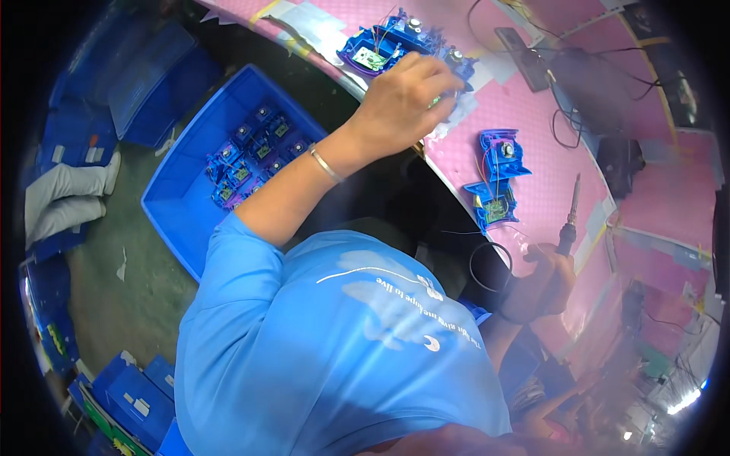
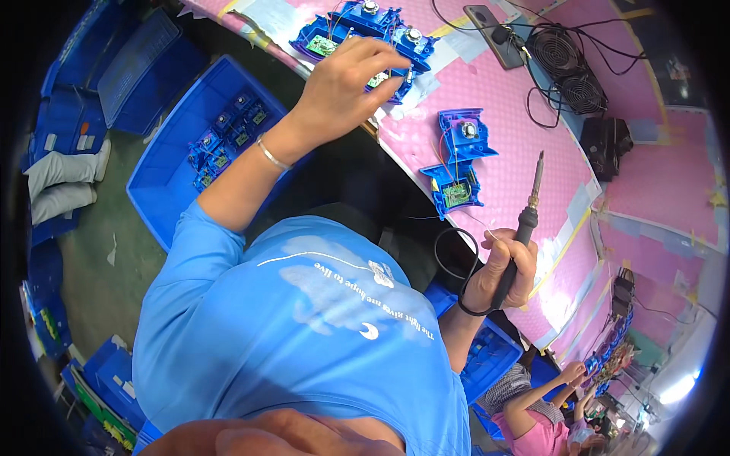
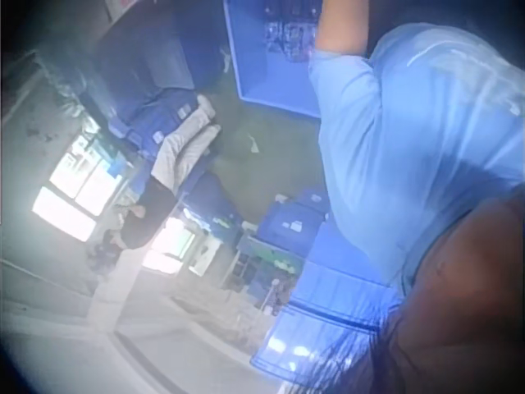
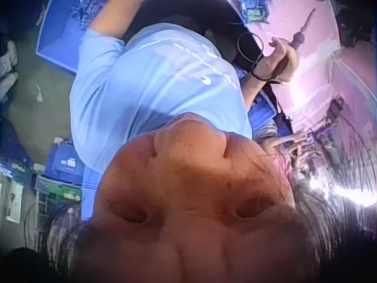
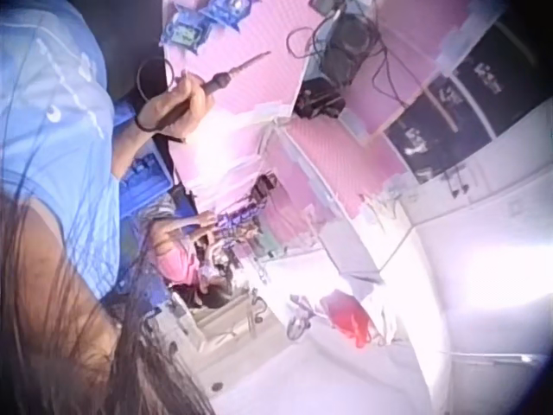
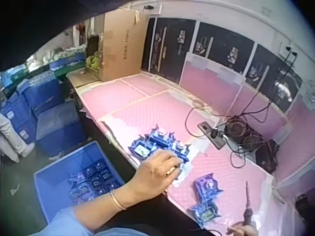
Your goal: Soldering wires and components onto small circuit boards at a factory workbench.
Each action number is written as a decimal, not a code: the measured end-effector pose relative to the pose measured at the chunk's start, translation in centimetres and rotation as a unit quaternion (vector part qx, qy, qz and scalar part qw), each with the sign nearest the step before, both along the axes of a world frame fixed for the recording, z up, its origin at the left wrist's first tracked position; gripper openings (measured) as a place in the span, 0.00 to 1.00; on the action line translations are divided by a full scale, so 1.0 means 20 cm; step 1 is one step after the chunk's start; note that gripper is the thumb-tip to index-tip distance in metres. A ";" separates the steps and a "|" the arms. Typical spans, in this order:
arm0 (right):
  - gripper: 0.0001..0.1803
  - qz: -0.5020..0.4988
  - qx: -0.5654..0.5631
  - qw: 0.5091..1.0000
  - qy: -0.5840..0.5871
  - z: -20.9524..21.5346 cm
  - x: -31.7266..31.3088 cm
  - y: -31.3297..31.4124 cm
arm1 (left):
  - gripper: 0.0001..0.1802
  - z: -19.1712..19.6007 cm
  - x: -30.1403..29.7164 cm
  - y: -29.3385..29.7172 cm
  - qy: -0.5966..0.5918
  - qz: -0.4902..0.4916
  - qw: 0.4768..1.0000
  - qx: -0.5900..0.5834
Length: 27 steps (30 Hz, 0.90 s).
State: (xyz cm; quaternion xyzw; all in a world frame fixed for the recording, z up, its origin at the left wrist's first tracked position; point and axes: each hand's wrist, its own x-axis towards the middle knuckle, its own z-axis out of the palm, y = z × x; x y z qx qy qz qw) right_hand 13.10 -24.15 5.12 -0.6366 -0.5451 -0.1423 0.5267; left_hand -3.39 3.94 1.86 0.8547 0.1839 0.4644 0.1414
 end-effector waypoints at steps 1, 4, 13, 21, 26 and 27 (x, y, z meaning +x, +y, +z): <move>0.04 -0.003 -0.007 1.000 -0.002 0.00 0.00 -0.01 | 0.11 -0.01 0.04 0.02 0.002 0.003 1.000 0.001; 0.04 -0.011 -0.007 1.000 -0.003 -0.01 0.00 -0.02 | 0.11 -0.06 0.19 0.05 -0.003 0.033 0.998 0.047; 0.10 -0.017 0.022 0.999 0.046 0.01 0.01 -0.09 | 0.09 -0.05 0.48 -0.04 0.240 0.061 0.968 0.043; 0.11 -0.009 0.015 0.999 0.046 0.03 -0.05 -0.03 | 0.06 -0.14 0.59 0.09 0.110 0.060 0.991 0.046; 0.11 -0.032 0.006 0.998 0.048 0.08 -0.14 -0.02 | 0.05 -0.03 0.20 0.00 -0.050 -0.030 0.997 0.040; 0.10 -0.050 0.008 0.998 0.045 0.09 -0.15 -0.01 | 0.06 0.03 0.06 -0.06 -0.060 -0.037 0.997 0.005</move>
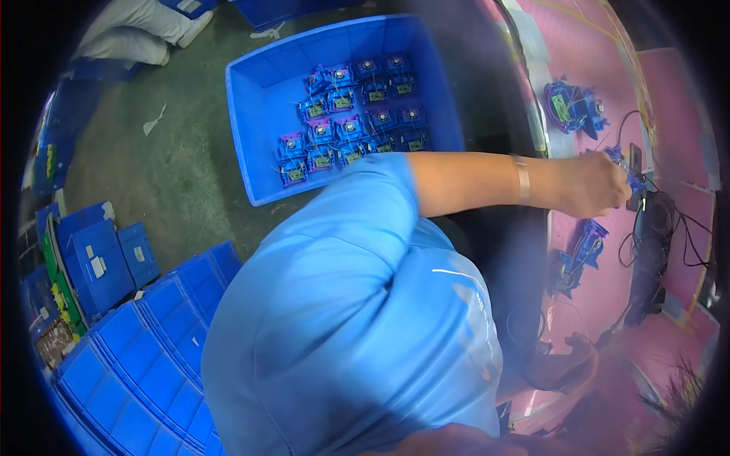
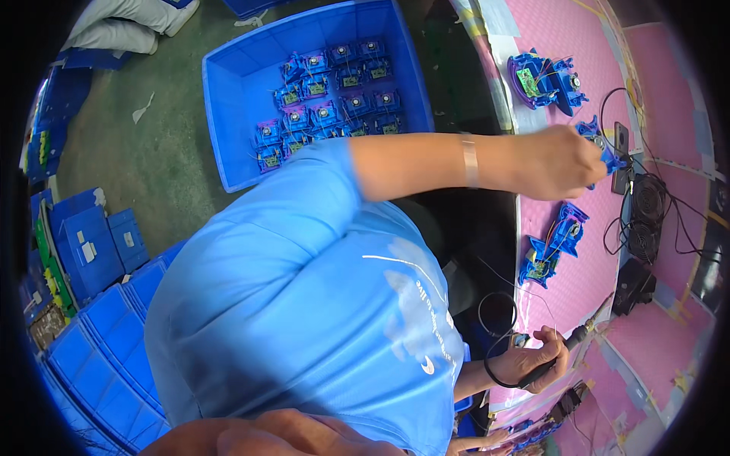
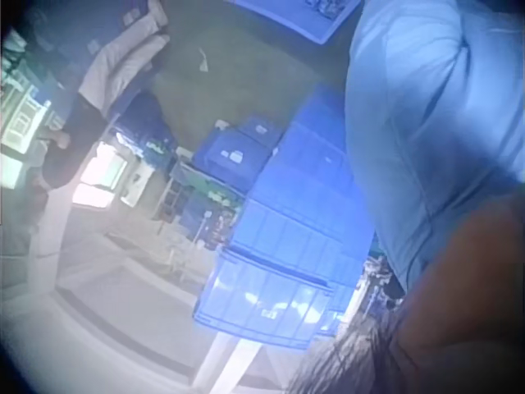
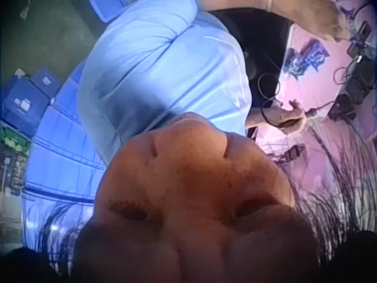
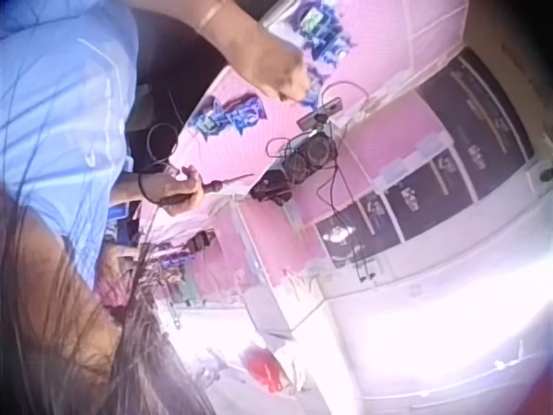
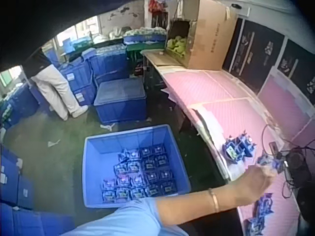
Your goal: Soldering wires and components onto small circuit boards at a factory workbench.
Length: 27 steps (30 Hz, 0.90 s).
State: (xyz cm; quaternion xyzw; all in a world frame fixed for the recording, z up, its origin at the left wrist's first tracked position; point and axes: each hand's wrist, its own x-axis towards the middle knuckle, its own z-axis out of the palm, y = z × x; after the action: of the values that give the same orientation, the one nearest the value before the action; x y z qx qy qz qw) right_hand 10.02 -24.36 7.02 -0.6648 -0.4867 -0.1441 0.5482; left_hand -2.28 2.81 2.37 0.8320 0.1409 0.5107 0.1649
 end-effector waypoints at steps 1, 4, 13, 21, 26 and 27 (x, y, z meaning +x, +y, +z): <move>0.10 -0.018 0.002 1.000 -0.003 0.01 -0.02 0.01 | 0.08 0.03 -0.16 -0.05 -0.009 -0.008 0.999 -0.034; 0.10 -0.045 0.000 0.998 -0.047 0.05 -0.02 0.01 | 0.12 -0.06 -0.68 -0.09 -0.086 0.074 0.990 -0.084; 0.13 -0.054 -0.020 0.995 -0.078 0.04 -0.08 0.05 | 0.10 -1.26 -2.10 -0.01 0.260 0.481 0.781 -0.302; 0.14 -0.053 -0.067 0.986 -0.144 0.11 -0.15 -0.02 | 0.07 -1.94 -2.50 -0.02 0.393 0.517 0.705 -0.284; 0.10 -0.010 -0.058 0.991 -0.124 0.10 -0.13 -0.07 | 0.10 -2.03 -2.48 0.01 0.397 0.534 0.662 -0.345; 0.10 -0.014 -0.056 0.990 -0.126 0.10 -0.13 -0.07 | 0.10 -2.02 -2.46 0.02 0.395 0.532 0.665 -0.343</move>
State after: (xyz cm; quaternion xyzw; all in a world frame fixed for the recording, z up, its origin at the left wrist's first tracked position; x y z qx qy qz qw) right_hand 7.35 -25.70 9.08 -0.6776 -0.5497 -0.2070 0.4425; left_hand -51.44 3.20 -38.09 0.6241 0.7768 0.0503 0.0674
